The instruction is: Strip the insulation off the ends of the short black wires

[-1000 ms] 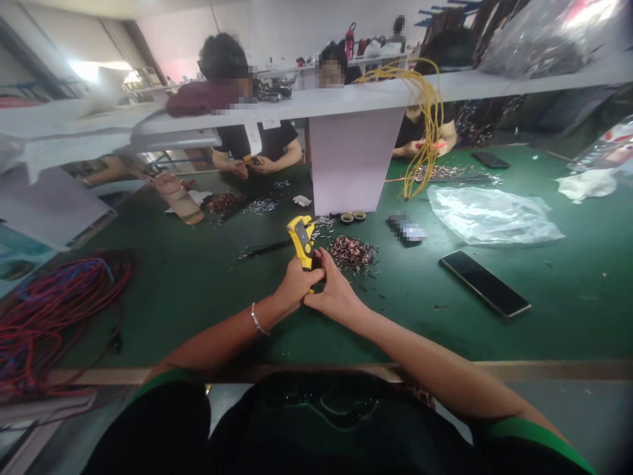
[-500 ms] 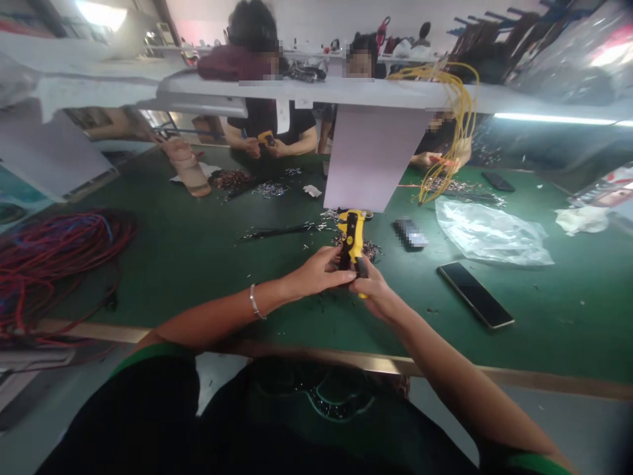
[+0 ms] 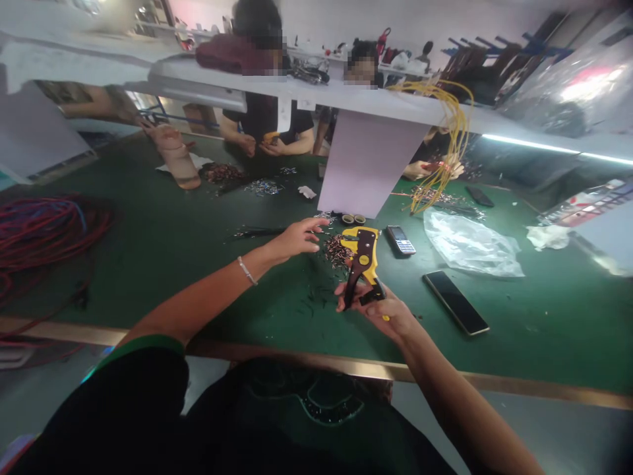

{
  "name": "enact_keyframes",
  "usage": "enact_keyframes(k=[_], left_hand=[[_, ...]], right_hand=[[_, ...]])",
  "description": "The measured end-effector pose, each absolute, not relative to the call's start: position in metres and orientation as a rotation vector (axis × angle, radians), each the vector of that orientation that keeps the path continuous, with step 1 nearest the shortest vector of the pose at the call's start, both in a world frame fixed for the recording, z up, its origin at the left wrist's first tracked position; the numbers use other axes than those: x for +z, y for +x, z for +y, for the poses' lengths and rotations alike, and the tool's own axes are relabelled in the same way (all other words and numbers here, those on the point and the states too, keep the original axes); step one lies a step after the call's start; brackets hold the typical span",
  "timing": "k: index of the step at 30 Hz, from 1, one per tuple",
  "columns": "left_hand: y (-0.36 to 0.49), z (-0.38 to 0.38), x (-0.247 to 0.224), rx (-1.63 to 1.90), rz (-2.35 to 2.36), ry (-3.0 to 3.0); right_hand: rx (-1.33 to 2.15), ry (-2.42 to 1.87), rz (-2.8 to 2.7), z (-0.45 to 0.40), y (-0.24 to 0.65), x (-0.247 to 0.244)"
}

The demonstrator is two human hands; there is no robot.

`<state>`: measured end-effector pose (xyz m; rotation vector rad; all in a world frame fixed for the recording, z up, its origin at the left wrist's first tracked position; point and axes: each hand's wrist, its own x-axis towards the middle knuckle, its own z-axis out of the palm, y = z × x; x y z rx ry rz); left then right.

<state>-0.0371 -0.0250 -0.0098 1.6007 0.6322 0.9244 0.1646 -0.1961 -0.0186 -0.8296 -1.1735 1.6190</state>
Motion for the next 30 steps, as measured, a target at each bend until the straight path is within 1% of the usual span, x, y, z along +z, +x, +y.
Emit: enact_keyframes(k=[3, 7, 12, 15, 22, 27, 30], left_hand=[[-0.015, -0.021, -0.010, 0.871, 0.530, 1.637], [-0.011, -0.008, -0.020, 0.744, 0.547, 1.754], [-0.029, 0.010, -0.039, 0.445, 0.812, 2.275], [-0.031, 0.014, -0.050, 0.290, 0.839, 2.513], [-0.027, 0.018, -0.066, 0.137, 0.816, 2.560], [-0.032, 0.018, -0.063, 0.083, 0.790, 2.567], [-0.034, 0.019, -0.060, 0.008, 0.745, 2.555]], right_hand=[[1.619, -0.843, -1.203, -0.199, 0.170, -0.017], [1.525, -0.891, -1.245, -0.204, 0.183, -0.008], [1.416, -1.006, -1.318, -0.200, 0.197, 0.003], [1.431, -1.052, -1.261, -0.190, 0.198, -0.002], [1.408, -0.979, -1.219, -0.176, 0.201, -0.019], [1.409, -1.014, -1.157, -0.170, 0.200, -0.022], [1.331, -1.032, -1.192, -0.167, 0.200, -0.019]])
